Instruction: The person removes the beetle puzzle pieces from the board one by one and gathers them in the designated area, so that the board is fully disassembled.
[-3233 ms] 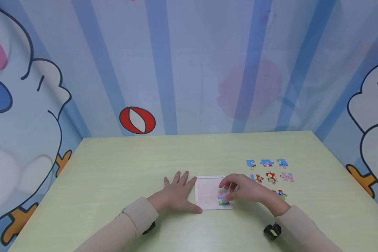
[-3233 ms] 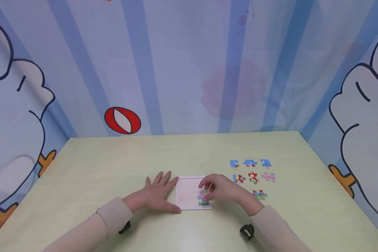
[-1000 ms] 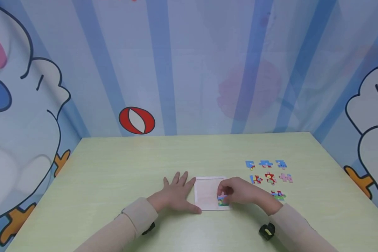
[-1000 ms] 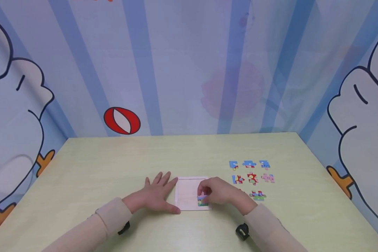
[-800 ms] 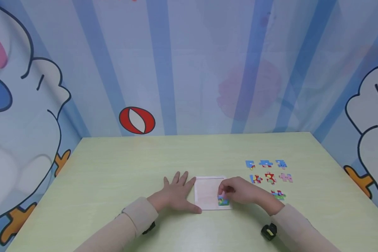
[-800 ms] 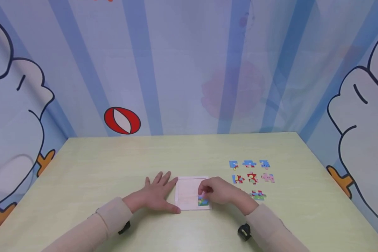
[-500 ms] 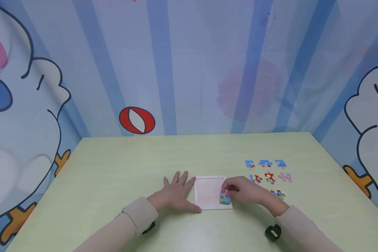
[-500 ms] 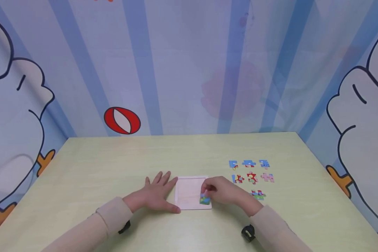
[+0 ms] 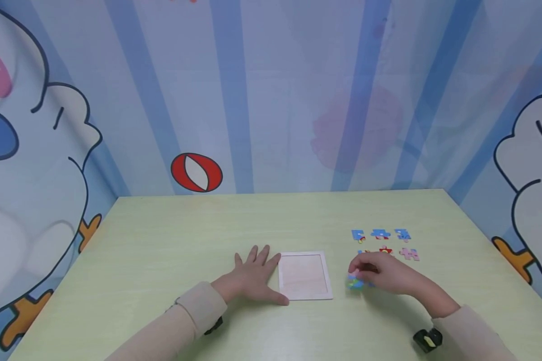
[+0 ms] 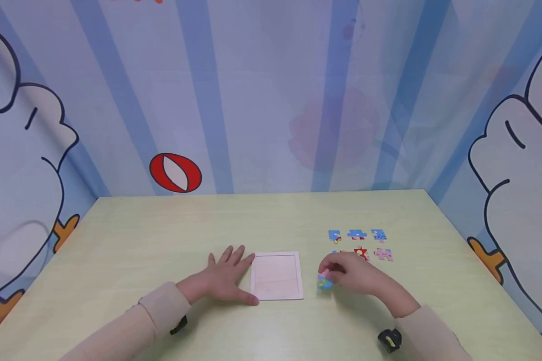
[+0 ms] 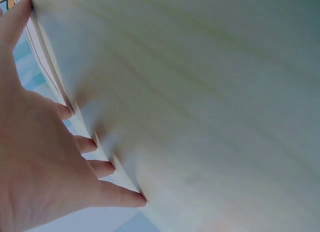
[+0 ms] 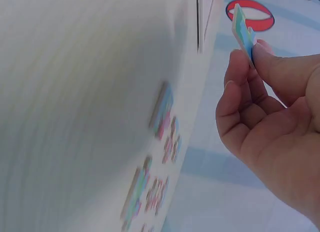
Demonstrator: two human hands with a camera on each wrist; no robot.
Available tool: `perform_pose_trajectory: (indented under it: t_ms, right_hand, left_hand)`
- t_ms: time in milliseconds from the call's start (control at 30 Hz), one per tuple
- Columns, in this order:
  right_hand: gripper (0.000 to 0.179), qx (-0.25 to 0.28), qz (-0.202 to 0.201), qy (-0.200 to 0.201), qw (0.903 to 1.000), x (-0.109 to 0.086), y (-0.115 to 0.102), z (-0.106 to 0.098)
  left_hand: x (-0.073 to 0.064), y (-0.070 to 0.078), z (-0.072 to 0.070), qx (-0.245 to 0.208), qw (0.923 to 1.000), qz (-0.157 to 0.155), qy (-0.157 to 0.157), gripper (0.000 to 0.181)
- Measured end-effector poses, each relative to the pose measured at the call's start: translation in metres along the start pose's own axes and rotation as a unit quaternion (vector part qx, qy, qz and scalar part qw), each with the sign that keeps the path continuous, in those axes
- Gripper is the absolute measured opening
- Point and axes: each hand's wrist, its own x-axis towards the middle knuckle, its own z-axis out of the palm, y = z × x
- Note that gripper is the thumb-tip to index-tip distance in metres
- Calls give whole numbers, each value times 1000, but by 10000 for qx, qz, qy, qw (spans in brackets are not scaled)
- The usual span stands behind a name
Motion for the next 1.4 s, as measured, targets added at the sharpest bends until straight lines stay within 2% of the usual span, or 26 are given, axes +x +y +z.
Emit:
perform_pose_trajectory:
  t_ms: [267, 433, 667, 933, 1200, 1400]
  right_hand:
    - [7, -27, 135, 178, 9997, -24, 15, -23]
    - [8, 63, 357, 183, 9992, -34, 24, -33]
    - [7, -120, 563, 349, 9977, -45, 40, -46]
    - [8, -442, 1149, 454, 9914, -53, 60, -56]
    - [17, -834, 1493, 457, 9842, -55, 78, -60]
    - [19, -887, 1697, 390, 9807, -53, 86, -59]
  left_hand:
    - [1, -1, 1, 23, 10000, -42, -23, 108]
    - [1, -1, 0, 4, 10000, -15, -16, 108]
    - [0, 0, 0, -16, 10000, 11, 22, 107]
    - [0, 0, 0, -19, 10000, -26, 16, 108]
    - [0, 0, 0, -18, 10000, -20, 10, 108]
    - [-1, 0, 0, -41, 10000, -9, 17, 108]
